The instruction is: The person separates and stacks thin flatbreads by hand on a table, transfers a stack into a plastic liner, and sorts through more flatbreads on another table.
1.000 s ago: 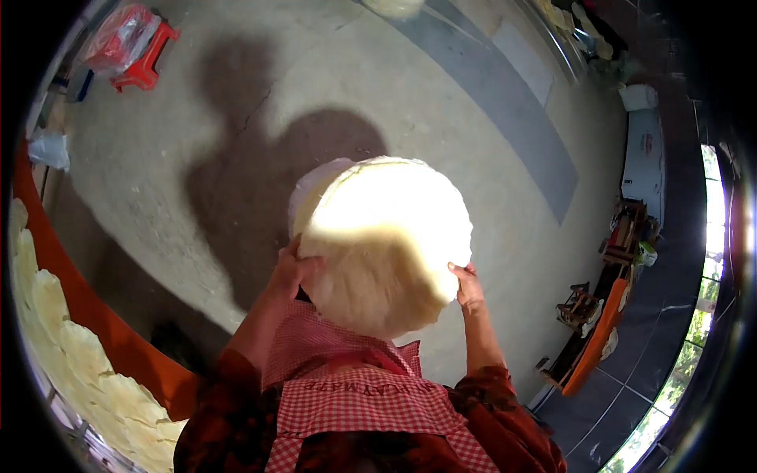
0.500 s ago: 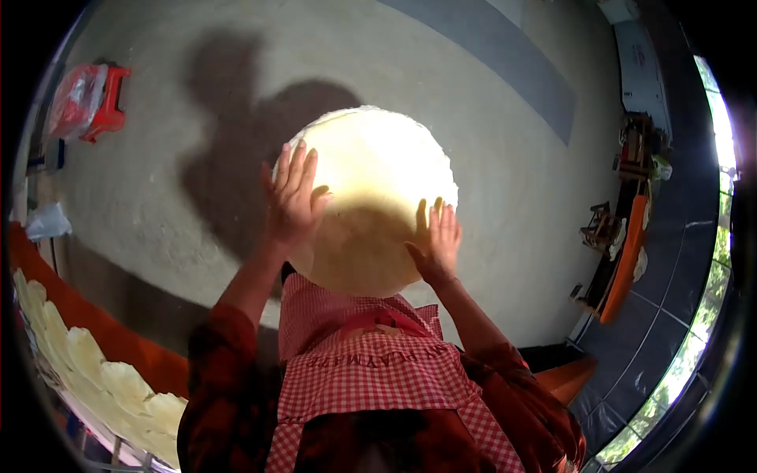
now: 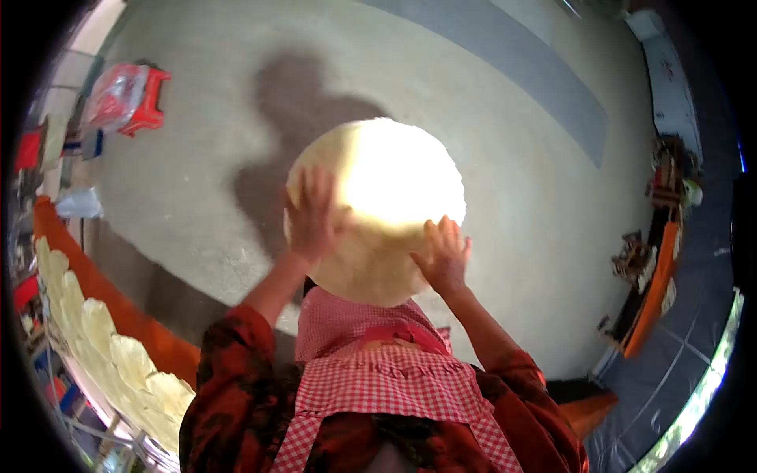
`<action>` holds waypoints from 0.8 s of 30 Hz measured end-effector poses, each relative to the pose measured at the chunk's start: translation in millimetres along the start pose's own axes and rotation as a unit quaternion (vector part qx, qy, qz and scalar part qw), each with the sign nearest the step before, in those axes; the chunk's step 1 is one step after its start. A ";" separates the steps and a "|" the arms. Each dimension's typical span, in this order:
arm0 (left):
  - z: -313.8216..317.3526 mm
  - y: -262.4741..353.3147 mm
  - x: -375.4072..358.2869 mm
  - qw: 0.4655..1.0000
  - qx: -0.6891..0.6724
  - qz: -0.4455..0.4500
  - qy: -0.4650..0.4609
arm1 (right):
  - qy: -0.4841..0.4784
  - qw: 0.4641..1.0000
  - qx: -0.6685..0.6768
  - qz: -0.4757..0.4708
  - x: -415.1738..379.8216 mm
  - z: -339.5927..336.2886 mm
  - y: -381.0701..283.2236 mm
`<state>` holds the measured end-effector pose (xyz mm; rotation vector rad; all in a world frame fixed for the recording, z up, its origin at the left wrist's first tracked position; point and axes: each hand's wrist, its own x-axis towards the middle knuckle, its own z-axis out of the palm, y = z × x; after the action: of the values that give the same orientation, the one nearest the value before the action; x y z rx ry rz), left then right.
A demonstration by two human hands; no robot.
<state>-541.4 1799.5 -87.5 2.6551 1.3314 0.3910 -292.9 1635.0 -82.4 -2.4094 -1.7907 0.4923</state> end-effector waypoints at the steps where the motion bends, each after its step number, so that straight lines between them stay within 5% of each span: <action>1: -15.6 23.0 -21.4 0.996 -0.076 0.040 0.012 | -0.002 1.000 -0.002 -0.012 9.1 -20.5 -5.2; 3: -11.0 62.7 -73.4 0.977 -0.186 0.095 0.053 | 0.101 0.991 -0.009 -0.091 44.8 -52.9 -16.9; 4: 30.9 67.7 -115.6 0.984 -0.142 0.096 -0.058 | 0.102 0.990 -0.007 -0.097 66.7 -53.7 -21.2; 5: 29.3 74.1 -122.0 0.974 -0.218 0.065 -0.026 | 0.107 0.989 -0.007 -0.106 91.6 -52.8 -23.6; 10: 50.7 73.4 -129.4 0.979 -0.188 0.062 -0.047 | 0.021 0.995 -0.032 -0.094 150.9 28.8 4.1; 14: 67.9 71.9 -141.5 0.977 -0.195 0.076 0.036 | 0.034 0.990 -0.098 -0.100 149.7 33.0 7.2; 17: 87.3 69.9 -142.8 0.934 -0.250 0.099 0.235 | -0.025 0.979 -0.199 -0.043 150.5 10.3 -15.0; 19: -8.8 44.7 -145.8 0.874 -0.372 0.139 0.280 | 0.012 0.961 -0.275 -0.037 132.8 -21.1 -51.9; 20: 36.4 40.5 -169.2 0.936 -0.322 0.122 0.074 | 0.037 0.967 -0.252 -0.023 122.5 -36.4 -78.5; 22: -8.6 -10.4 -197.1 0.865 -0.475 0.135 0.092 | 0.143 0.951 -0.252 -0.108 96.5 -37.9 -104.3; 23: 11.1 -29.8 -216.3 0.876 -0.461 0.091 -0.105 | 0.136 0.957 -0.227 -0.120 82.9 -36.6 -132.3; 24: -1.6 -51.4 -243.8 0.869 -0.484 -0.004 -0.098 | 0.110 0.971 -0.139 -0.160 65.2 -34.6 -162.7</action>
<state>-720.9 1634.5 -138.9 1.7727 0.7584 0.5733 -414.0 1750.0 -18.9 -2.1563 -2.2035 -0.0604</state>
